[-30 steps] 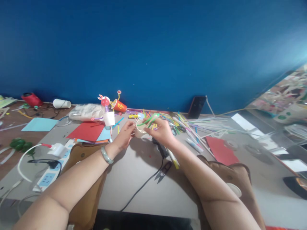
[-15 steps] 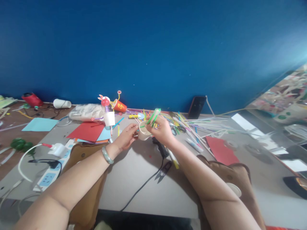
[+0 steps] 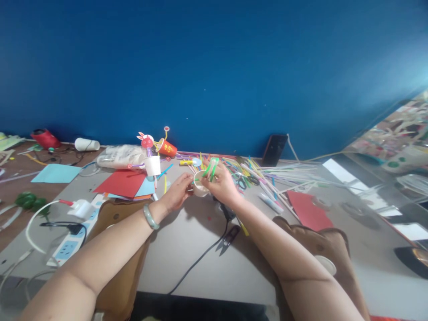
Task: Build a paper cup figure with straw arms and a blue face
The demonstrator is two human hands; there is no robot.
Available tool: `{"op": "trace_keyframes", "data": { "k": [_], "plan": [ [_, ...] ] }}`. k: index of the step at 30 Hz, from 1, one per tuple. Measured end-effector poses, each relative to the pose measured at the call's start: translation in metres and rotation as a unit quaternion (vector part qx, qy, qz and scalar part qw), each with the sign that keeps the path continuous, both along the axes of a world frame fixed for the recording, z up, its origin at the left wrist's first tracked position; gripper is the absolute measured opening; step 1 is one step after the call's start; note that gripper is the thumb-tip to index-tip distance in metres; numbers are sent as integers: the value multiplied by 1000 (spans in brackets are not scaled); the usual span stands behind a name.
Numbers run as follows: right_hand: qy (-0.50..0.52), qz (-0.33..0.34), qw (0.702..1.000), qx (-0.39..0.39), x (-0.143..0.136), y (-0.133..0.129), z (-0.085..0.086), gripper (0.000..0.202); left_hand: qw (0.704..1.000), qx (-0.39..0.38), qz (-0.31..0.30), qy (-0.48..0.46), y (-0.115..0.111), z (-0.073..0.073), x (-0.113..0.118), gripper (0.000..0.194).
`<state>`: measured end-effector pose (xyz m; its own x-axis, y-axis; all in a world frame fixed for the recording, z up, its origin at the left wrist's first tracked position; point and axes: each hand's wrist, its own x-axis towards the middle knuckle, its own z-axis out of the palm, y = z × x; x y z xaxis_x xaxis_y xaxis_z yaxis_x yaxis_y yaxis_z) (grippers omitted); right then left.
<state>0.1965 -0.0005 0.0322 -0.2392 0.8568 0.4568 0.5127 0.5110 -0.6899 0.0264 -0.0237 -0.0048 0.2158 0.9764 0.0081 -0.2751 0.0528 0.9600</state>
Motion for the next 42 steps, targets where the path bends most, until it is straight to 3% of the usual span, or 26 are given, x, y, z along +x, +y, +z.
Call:
{"op": "trace_keyframes", "data": {
  "k": [5,10,14,20,26,31,37,42],
  "plan": [
    [25,-1,1000,0,-2,-1,-2,11,999,-31,-30,-25,1,0,1,25],
    [16,8,1000,-24,-2,2,-6,7,999,-30,-23,-13,-2,-4,2,28],
    [46,33,998,-40,0,1,2,15,999,-34,6,-21,1,0,0,27],
    [61,54,994,-77,-3,2,-3,65,996,-55,34,-62,9,12,-3,26],
    [28,51,992,-111,-4,6,-13,42,995,-71,18,-60,10,7,-3,31],
    [59,31,988,-140,-3,4,-7,43,997,-25,59,-46,12,7,-5,31],
    [83,10,987,-136,-5,4,-6,42,994,13,55,-95,10,12,-6,35],
    [100,33,984,-145,-2,6,-4,40,993,31,54,-103,13,12,-9,30]
  ]
}}
